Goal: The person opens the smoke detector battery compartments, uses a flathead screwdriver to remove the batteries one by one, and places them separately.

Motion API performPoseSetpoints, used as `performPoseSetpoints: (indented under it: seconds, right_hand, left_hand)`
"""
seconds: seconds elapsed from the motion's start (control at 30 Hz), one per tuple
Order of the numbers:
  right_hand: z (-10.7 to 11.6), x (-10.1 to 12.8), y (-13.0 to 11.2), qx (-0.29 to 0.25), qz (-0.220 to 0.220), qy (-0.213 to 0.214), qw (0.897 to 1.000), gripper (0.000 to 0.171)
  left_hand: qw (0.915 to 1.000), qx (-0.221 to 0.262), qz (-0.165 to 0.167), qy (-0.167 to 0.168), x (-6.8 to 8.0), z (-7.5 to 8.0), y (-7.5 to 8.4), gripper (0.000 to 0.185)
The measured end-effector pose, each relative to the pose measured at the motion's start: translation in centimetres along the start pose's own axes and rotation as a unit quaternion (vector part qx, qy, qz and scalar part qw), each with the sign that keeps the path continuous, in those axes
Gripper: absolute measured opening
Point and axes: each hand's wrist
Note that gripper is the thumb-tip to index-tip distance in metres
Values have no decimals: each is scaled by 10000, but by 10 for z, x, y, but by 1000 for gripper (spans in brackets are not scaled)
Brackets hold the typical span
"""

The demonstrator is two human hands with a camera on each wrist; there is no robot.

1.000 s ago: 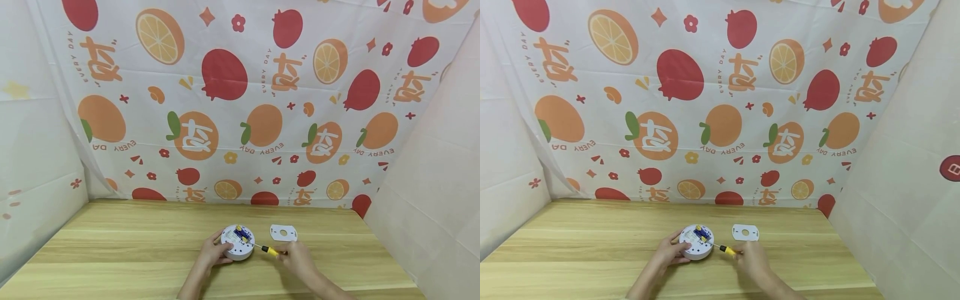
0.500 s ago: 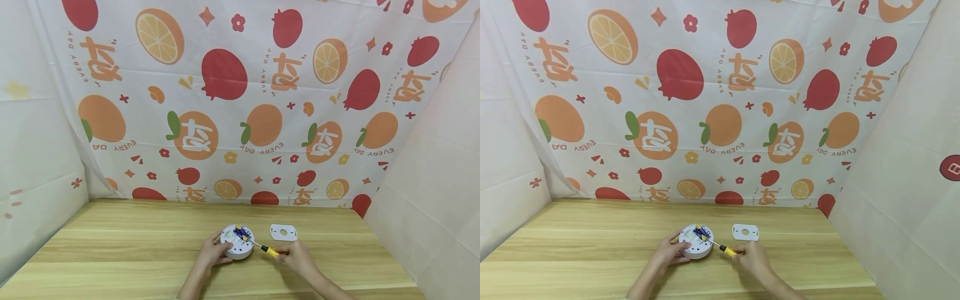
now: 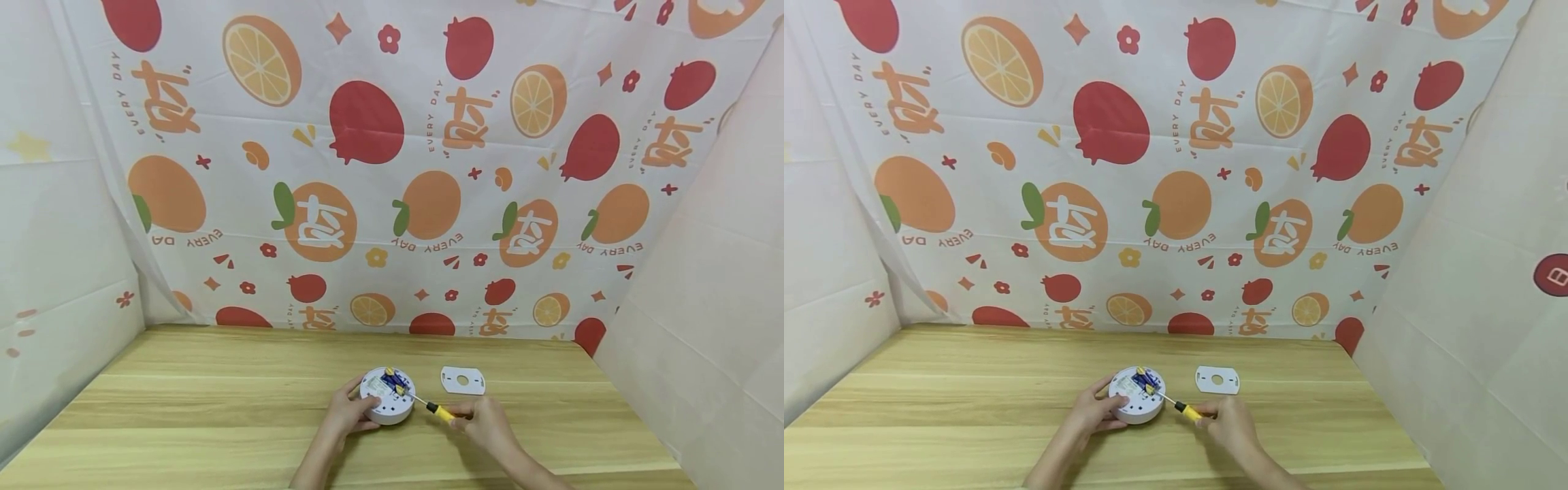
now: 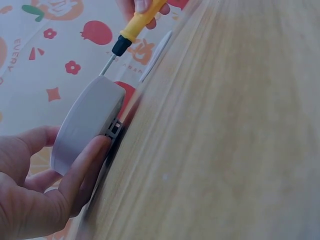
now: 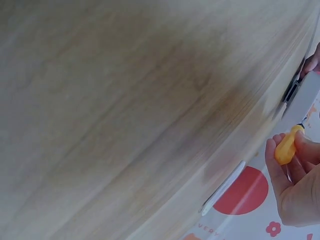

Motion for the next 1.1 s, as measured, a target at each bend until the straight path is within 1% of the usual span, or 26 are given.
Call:
performPoseSetpoints:
  seconds: [0.1, 0.2, 0.4, 0.6, 0.8, 0.93, 1.0, 1.1]
  right_hand:
    - [0, 0, -1, -230, -219, -41, 9995, 17]
    - [3, -2, -4, -249, -285, -16, 9993, 17]
    - [7, -4, -9, 178, -9, 33, 9998, 17]
    - [10, -1, -10, 436, 87, 68, 9990, 18]
    - [14, 0, -11, 648, 243, 19, 9976, 18]
    - [16, 0, -12, 781, 355, -35, 9963, 18]
    - [18, 0, -13, 808, 348, -59, 9961, 17]
    - [20, 0, -14, 825, 223, -81, 9963, 17]
  left_hand:
    - [10000, -22, -17, 10, 0, 0, 0, 66]
    - [10000, -55, -77, 32, 1, 0, 1, 67]
    - [9999, -36, -66, 79, 1, 0, 1, 66]
    - [10000, -45, -47, -2, 1, 1, 1, 66]
    - [9998, -196, -11, -45, 1, 4, 0, 68]
    - [9993, -361, 22, 7, 0, 4, 1, 69]
    - [9991, -429, 50, 31, -1, 4, 1, 69]
    - [9988, -479, 60, 61, -1, 4, 2, 68]
Point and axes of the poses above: each hand's wrist, its own x-axis away from the middle knuckle, its own z-axis out of the back of the hand, y = z × x, and after that the axes turned 1 degree about z, right-handed
